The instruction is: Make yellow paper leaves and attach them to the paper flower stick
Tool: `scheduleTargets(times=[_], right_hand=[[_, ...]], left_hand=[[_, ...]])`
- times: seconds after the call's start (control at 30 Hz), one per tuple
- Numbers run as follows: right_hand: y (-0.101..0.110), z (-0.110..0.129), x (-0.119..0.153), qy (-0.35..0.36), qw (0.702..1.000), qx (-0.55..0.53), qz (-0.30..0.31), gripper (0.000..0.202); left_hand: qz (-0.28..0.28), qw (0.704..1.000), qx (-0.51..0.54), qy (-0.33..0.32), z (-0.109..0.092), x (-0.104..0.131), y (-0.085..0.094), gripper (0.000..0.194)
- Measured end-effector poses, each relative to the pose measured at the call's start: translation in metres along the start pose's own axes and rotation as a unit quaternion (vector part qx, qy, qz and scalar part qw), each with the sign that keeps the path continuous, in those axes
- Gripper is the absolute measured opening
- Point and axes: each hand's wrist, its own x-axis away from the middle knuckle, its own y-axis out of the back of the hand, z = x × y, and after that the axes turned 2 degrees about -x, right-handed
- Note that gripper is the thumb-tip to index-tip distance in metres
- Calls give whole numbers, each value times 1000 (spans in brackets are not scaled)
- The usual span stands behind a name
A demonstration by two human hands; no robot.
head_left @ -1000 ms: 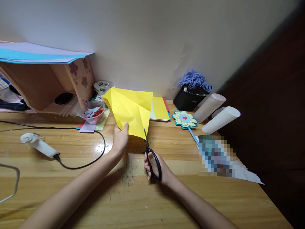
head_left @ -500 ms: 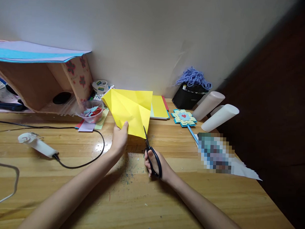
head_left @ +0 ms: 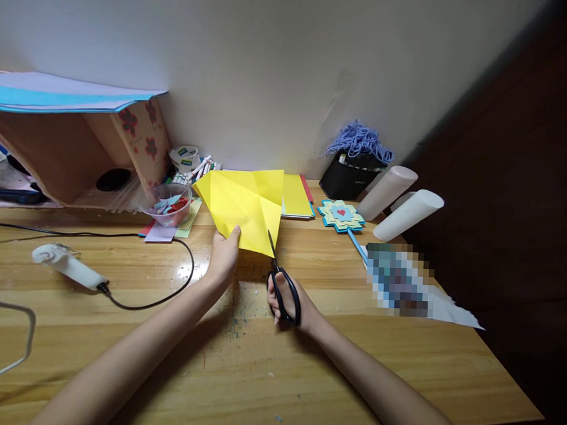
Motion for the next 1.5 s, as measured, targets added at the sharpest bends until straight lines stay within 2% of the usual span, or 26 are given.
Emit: scheduleTargets(times=[0.37, 0.57, 0.77, 1.17, 1.4, 1.5], right_hand=[[3, -12, -3, 2, 1000, 13, -22, 53], [0, -5, -1, -8, 1000, 1, -10, 64], [-1, -1, -2, -11, 999, -13, -29, 67], [4, -11, -4, -5, 999, -13, -37, 52], [0, -7, -4, -17, 999, -31, -40, 64], [-1, -3, -3, -46, 997, -37, -46, 66]], left_hand=[[-7, 1000, -11, -4, 1, 0, 1, 23], [9, 1000, -9, 12, 2, 2, -1, 27], [25, 1000, -5, 14, 7, 5, -2, 31], [21, 1000, -7, 16, 8, 5, -1, 32], [27, 999, -8, 26, 9, 7, -2, 31], [24, 999, -13, 35, 7, 11, -4, 29]])
